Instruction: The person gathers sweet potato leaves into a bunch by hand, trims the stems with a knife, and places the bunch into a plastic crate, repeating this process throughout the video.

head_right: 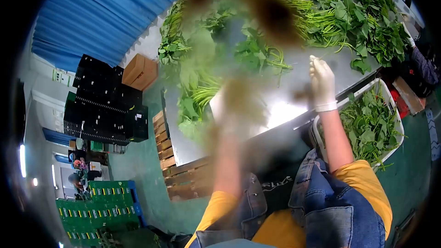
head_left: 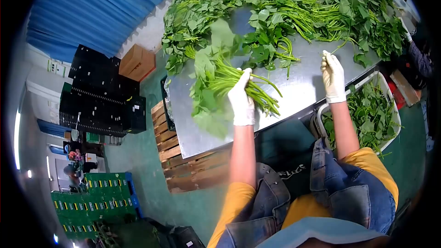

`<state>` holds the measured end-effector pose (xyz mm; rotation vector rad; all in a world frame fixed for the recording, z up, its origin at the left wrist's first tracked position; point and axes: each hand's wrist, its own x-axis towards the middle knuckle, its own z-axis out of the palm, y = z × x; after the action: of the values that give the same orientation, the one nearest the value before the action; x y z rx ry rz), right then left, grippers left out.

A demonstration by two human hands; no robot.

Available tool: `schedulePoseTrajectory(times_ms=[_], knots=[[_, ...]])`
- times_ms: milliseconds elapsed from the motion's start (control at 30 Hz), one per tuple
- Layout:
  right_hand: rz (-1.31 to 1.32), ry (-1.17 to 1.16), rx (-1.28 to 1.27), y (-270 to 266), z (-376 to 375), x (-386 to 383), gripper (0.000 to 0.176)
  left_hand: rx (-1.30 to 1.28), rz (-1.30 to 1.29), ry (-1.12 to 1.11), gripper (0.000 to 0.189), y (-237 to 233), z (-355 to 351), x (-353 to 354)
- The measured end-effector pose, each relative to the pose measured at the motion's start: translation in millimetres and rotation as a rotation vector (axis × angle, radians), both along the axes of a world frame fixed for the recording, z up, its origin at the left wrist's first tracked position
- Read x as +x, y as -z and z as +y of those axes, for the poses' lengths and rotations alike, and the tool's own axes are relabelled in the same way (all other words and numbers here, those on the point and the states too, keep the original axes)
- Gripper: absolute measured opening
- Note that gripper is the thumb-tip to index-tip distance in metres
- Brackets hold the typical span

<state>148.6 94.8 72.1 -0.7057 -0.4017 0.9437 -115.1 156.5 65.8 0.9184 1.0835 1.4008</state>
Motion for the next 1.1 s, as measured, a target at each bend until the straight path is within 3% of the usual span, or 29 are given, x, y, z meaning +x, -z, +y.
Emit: schedulePoseTrajectory(times_ms=[67, 100, 133, 167, 200, 233, 267, 333, 367, 400, 433, 467, 500, 600, 633, 700, 733, 800, 833, 867, 933, 967, 1000, 1033, 1067, 1100], knots=[[-0.140, -0.215, -0.102, 15.1, -2.2, 2.2, 0.020, 0.071, 0.061, 0.070, 0.025, 9.4, 8.1, -10.0], [-0.421, -0.301, -0.188, 0.6, -8.8, -15.0, 0.025, 0.089, 0.070, 0.103, 0.026, 8.8, 9.6, -12.9], [-0.302, -0.556, -0.196, -24.5, -18.7, -33.2, 0.027, 0.556, 0.840, 0.060, 0.029, 18.4, 14.6, -14.3], [-0.609, -0.622, -0.047, -7.7, -12.8, -37.3, 0.027, 0.763, 1.248, 0.080, 0.030, 23.8, 15.2, -13.4], [-0.663, -0.733, -0.055, -8.4, -9.5, -43.4, 0.026, 1.022, 1.606, 0.017, 0.032, 27.8, 15.2, -12.2], [-0.722, -0.843, -0.059, -9.2, -6.4, -49.5, 0.026, 1.116, 1.650, 0.019, 0.031, 31.2, 15.8, -10.5], [-0.515, -0.995, -0.224, -26.8, -6.3, -58.6, 0.026, 1.093, 1.598, 0.048, 0.031, 24.8, 10.1, -10.5], [-0.731, -0.980, 0.024, -2.1, 5.9, -63.7, 0.025, 1.048, 1.491, 0.101, 0.031, 11.2, -1.6, -10.4], [-0.668, -1.016, 0.089, 2.3, 10.1, -69.0, 0.023, 1.060, 1.490, 0.082, 0.032, 2.6, -5.3, -9.7], [-0.398, -1.135, 0.009, 5.9, 10.6, -71.9, 0.022, 0.767, 1.140, 0.286, 0.032, 0.1, -5.1, -8.6], [-0.124, -1.216, -0.093, 8.7, 10.9, -75.1, 0.021, 0.448, 0.530, 0.403, 0.032, -3.2, -5.2, -7.4], [-0.040, -1.137, -0.199, 14.9, 6.0, -81.5, 0.020, 0.208, 0.092, 0.335, 0.032, -5.9, -5.2, -6.4], [0.068, -1.113, -0.187, 25.3, 5.3, -84.8, 0.020, -0.010, -0.102, 0.332, 0.032, -31.7, -15.7, -1.9], [0.273, -0.991, -0.147, 29.8, -4.9, -72.6, 0.016, -0.200, -0.212, 0.270, 0.028, -34.7, -12.9, 0.6], [0.314, -0.900, 0.111, 50.4, -6.7, -54.8, 0.012, -0.018, 0.147, 0.192, 0.028, -19.5, -6.0, -9.5], [0.347, -0.625, 0.496, 63.0, -18.6, -5.3, 0.013, 0.103, 0.114, 0.122, 0.028, -6.4, 6.6, -34.6], [0.427, -0.536, 0.616, 45.9, -23.7, 19.6, 0.017, 0.033, -0.273, 0.134, 0.028, -7.8, 10.2, -51.3], [0.669, -0.455, 0.867, 14.2, -26.8, 59.0, 0.025, 0.093, -0.132, -0.014, 0.017, -25.8, 1.3, -49.4], [0.607, -0.446, 0.768, 14.3, -21.3, 66.1, 0.035, 0.114, -0.058, -0.091, 0.014, -35.1, -3.0, -48.4], [0.543, -0.441, 0.670, 14.4, -12.7, 74.7, 0.045, -0.089, -0.408, -0.103, 0.017, -40.9, -1.1, -48.3], [-0.010, -0.239, 0.000, 25.3, 20.9, 57.9, 0.053, -0.078, -0.449, -0.050, 0.016, -29.3, 2.5, -44.5], [-0.690, -0.283, -0.275, 17.2, 26.3, 41.8, 0.039, -0.067, -0.484, 0.004, 0.015, -24.7, 2.9, -42.5], [-0.662, -0.376, -0.429, 29.4, 42.2, 27.4, 0.035, -0.122, -0.426, 0.018, 0.011, -24.9, 1.4, -40.2], [-0.989, -0.212, -0.456, 56.7, 61.7, 19.4, 0.040, -0.083, -0.352, 0.007, 0.013, -24.7, -2.4, -39.5], [-1.647, 0.055, -0.284, 73.8, 72.6, 18.5, 0.039, -0.047, -0.278, -0.001, 0.021, -23.6, -8.0, -40.8], [-1.855, -0.066, -0.401, 72.5, 83.4, 14.2, 0.034, -0.046, -0.278, -0.005, 0.021, -22.2, -12.0, -43.0]])
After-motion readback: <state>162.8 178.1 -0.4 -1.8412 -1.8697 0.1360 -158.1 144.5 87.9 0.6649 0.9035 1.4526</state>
